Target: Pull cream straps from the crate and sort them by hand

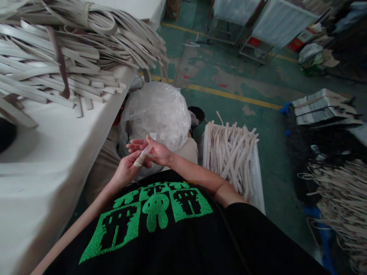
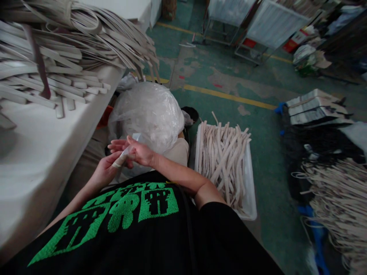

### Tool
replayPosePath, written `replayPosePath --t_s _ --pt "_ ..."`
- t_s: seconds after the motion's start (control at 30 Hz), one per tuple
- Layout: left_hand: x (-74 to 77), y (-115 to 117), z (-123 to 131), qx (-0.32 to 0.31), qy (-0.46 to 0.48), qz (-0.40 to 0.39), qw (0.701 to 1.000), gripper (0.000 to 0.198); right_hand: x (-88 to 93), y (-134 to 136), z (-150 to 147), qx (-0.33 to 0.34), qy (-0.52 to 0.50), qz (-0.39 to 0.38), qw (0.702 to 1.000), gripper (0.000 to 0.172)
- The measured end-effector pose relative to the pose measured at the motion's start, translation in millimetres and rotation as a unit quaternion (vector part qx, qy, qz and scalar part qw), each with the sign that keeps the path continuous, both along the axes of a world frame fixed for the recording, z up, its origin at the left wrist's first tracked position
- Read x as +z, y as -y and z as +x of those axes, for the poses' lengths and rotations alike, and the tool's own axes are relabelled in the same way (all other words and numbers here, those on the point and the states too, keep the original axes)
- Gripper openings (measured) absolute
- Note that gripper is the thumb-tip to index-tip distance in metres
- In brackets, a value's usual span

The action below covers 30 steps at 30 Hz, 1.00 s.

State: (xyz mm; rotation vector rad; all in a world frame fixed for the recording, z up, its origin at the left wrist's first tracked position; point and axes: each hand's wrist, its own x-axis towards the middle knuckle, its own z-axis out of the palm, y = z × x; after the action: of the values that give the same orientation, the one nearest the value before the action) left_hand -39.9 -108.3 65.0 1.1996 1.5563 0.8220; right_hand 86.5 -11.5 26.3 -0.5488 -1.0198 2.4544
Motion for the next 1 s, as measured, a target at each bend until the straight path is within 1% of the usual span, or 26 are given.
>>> replayPosePath --t_s 0.07,0.1,0.17,0.3,0.4,0.6,0.73,0.83,0.93,1.0 --pt "-4.8 -1 -2 -0.009 -0.059 -0.009 0.998 0.05 12.4 -15 4 -0.057 0.0 -0.016 0.998 0.044" --pt "-8.5 -2 -4 -0.017 -0.083 -0.012 0.996 0.049 18.2 -23 7 -0.078 0.005 -0.022 0.997 0.037" --pt "-17.8 -3 -6 -0.033 -0.111 -0.01 0.993 0.047 29.1 -38 16 -0.117 0.028 -0.005 0.993 0.033" --pt "-40.4 -8 -10 -0.056 -0.128 -0.005 0.99 0.044 47.8 -55 32 -0.141 0.045 0.063 0.987 0.035" --pt "-59.0 -14 -15 -0.051 -0.123 -0.006 0.991 0.044 60.5 -62 39 -0.172 0.035 0.12 0.977 0.037" --pt "-92.8 -22 -29 -0.027 -0.128 -0.028 0.991 0.041 84.9 -82 57 -0.257 0.028 0.185 0.948 0.042" --pt "-112.7 -31 -36 -0.03 -0.133 -0.051 0.989 0.037 96.6 -96 69 -0.295 0.015 0.238 0.925 0.042" --pt "-125.3 -43 -41 -0.031 -0.146 -0.071 0.986 0.042 102.3 -101 74 -0.299 -0.001 0.286 0.91 0.046" --pt "-136.0 -55 -46 -0.024 -0.16 -0.088 0.983 0.049 107.4 -102 76 -0.286 -0.012 0.331 0.899 0.049" --pt "-142.4 -59 -49 -0.037 -0.176 -0.104 0.978 0.048 110.0 -100 77 -0.275 -0.01 0.361 0.891 0.048"
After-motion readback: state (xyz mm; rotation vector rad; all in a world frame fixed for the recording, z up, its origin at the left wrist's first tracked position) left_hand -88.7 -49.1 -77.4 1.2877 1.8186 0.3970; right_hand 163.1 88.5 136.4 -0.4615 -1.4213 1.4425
